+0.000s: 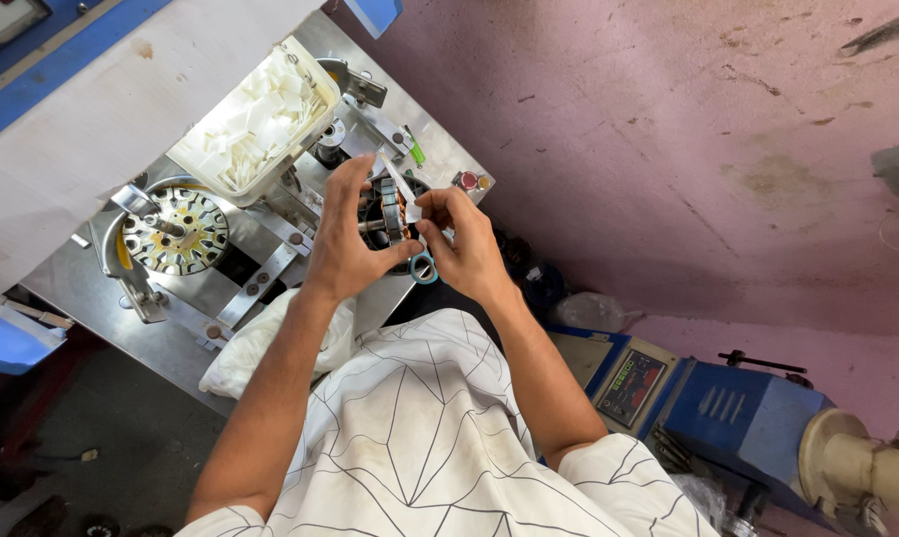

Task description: The person inserts small white plastic spacers into the slots of a motor stator using a pair of blue-handled scissors. They repeatedly pick up spacers from a container, position them with the scissors, and place them into the stator slots. The person then places the assembled stator on a red stool and retrieves a container of spacers.

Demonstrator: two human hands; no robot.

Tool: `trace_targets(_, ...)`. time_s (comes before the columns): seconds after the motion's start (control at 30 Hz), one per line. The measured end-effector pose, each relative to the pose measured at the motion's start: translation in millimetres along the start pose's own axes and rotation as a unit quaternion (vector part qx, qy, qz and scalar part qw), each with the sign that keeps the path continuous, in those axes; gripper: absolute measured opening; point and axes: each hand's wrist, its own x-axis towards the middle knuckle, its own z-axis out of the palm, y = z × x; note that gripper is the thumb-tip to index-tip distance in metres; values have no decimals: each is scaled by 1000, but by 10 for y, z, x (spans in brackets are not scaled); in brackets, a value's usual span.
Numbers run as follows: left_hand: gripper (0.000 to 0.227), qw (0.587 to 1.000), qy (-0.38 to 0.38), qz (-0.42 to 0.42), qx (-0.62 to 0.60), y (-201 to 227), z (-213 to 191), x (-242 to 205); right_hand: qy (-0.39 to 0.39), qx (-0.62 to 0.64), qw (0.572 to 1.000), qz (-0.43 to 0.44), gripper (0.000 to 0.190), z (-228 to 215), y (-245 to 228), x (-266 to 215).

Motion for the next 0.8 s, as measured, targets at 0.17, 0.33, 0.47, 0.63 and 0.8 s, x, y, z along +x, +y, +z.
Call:
trace_targets(0.17,123,962,-206,-176,21,-159,14,199,8,11,999,40,20,136,318,215)
trace_targets(0.33,117,985,-124,-117,-6,-238,119,67,-28,62,994,84,17,134,319,260)
trace_targets(0.47,116,998,-48,-51,6,-303,237,-94,-57,26,997,53,15,104,290,226)
trace_targets(0.63,117,999,-20,-20,33,-277,287,-155,-51,-16,998,21,15,134,229,291)
trace_targets(0.8,111,995,48,25,88,-192,226,-195,-19,3,998,67,22,212,151,220)
